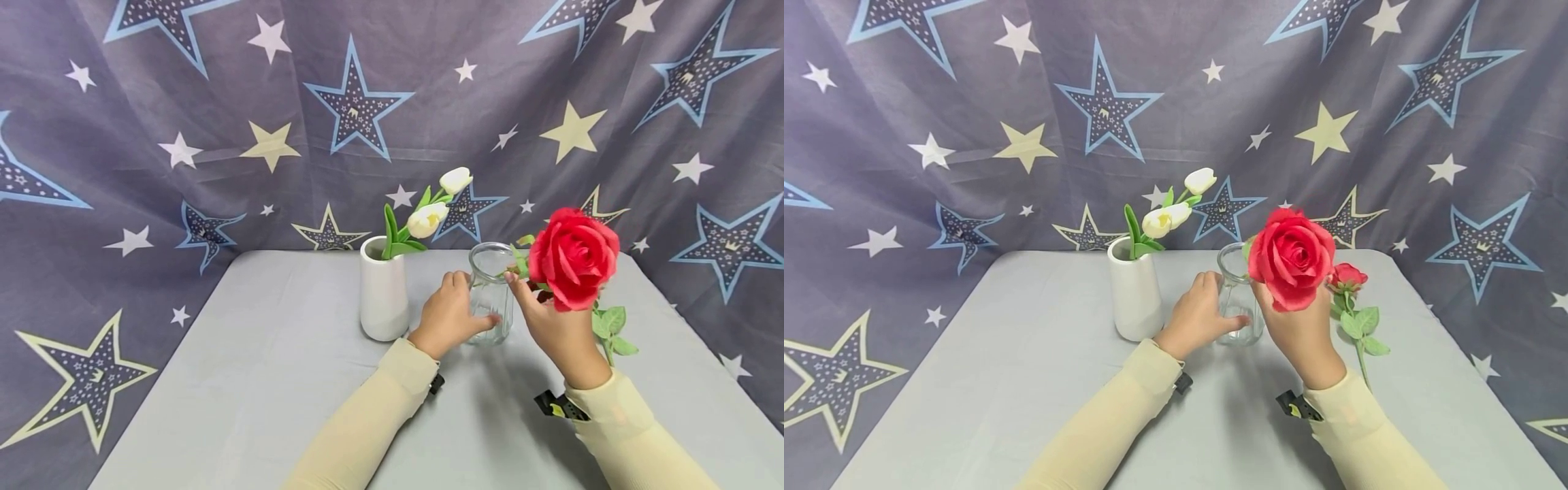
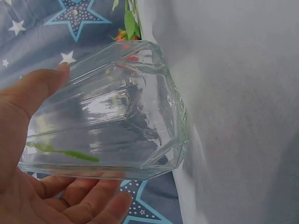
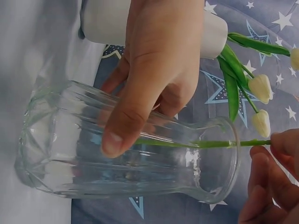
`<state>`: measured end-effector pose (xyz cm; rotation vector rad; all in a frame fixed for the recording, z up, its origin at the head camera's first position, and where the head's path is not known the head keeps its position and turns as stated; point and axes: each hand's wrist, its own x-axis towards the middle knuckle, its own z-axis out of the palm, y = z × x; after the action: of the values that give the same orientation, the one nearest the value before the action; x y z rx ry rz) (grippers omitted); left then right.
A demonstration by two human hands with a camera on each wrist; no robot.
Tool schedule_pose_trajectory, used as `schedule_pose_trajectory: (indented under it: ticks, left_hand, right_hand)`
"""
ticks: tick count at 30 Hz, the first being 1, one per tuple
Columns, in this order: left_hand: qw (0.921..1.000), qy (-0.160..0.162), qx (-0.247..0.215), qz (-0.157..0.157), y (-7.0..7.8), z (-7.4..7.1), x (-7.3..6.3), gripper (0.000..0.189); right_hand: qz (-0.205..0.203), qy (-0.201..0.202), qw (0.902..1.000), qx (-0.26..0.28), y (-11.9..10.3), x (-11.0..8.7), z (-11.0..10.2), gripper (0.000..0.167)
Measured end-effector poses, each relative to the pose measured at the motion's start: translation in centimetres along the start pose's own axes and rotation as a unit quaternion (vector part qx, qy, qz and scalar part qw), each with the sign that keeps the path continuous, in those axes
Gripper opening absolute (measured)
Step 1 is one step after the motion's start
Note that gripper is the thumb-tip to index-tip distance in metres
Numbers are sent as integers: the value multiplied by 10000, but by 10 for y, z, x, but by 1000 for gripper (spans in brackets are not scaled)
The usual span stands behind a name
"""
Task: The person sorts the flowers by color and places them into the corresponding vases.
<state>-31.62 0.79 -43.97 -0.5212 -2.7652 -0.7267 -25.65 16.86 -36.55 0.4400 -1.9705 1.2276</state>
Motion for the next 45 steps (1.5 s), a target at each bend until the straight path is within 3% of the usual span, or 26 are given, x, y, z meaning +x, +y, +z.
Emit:
schedule_pose_trajectory:
  ticks: [5, 9, 12, 18, 23, 36, 43, 45]
  left_hand:
    - [10000, 14, 4, 18, 0, -1, 0, 87]
    - [10000, 38, 4, 43, 0, -2, 0, 86]
    - [10000, 31, -13, 64, 0, -2, 0, 87]
    - [10000, 21, 3, 82, -1, -1, 0, 88]
    - [9999, 57, -31, 119, -1, 0, 1, 86]
    - [9998, 41, -84, 177, -3, -1, 0, 82]
    - [9997, -13, -213, 156, -5, -1, 0, 83]
    - [9995, -3, -240, 195, -5, -1, 0, 83]
  right_hand:
    - [-69, -123, 9986, -504, 16, -1, 4, 53]
    - [-261, -189, 9982, -510, 20, -2, 6, 54]
    - [-357, -202, 9977, -548, 22, -3, 6, 42]
    - [-387, -155, 9979, -493, 23, -5, 9, 35]
    - [-725, -60, 9912, -1102, 24, -8, 11, 18]
    - [-854, -286, 9876, -1283, 25, -9, 15, 29]
    - [-763, -330, 9884, -1268, 22, -7, 16, 42]
    - [-786, -288, 9876, -1328, 21, -5, 16, 37]
